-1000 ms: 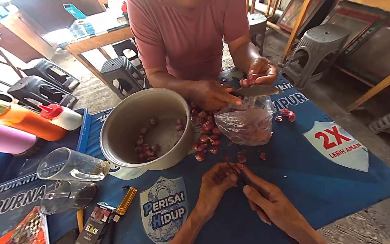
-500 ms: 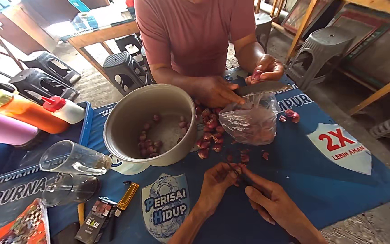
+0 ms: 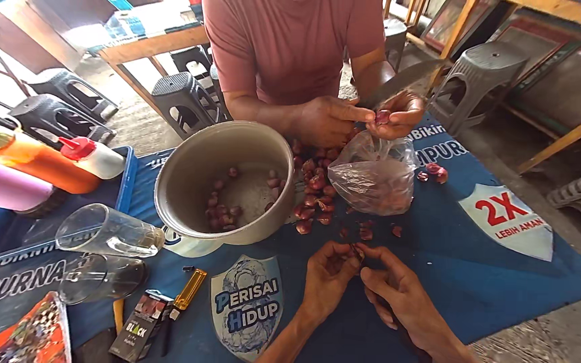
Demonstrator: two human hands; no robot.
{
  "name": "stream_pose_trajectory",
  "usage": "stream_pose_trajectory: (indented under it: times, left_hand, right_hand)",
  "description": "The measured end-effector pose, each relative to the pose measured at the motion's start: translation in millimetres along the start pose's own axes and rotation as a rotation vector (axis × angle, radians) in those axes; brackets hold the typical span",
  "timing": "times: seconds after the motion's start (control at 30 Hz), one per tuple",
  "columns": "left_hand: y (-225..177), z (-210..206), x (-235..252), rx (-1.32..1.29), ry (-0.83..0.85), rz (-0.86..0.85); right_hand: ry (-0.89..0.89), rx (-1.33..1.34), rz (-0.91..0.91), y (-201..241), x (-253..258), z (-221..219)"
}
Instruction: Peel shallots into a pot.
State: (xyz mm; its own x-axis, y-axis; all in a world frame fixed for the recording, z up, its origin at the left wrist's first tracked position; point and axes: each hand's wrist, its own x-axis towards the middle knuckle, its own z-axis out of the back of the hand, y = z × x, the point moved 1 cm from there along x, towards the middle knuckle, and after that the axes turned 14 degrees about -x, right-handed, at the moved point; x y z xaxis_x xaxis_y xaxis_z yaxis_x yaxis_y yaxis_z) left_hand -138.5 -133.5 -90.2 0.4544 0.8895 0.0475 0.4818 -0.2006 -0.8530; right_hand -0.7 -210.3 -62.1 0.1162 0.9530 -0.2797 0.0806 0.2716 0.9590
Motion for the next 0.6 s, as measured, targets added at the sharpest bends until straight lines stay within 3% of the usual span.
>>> stream_pose_trajectory:
  times: [0.4, 0.6]
  left_hand:
    - [3.0, -2.6, -2.1, 0.055, 0.016, -0.103]
    - [-0.7, 0.8, 2.1, 0.049, 0.034, -0.06]
  right_hand:
    - [-0.052, 0.142, -0.062, 3.5, 9.7, -2.2]
    - [0.074, 0.361, -0.153, 1.2, 17.9, 5.1]
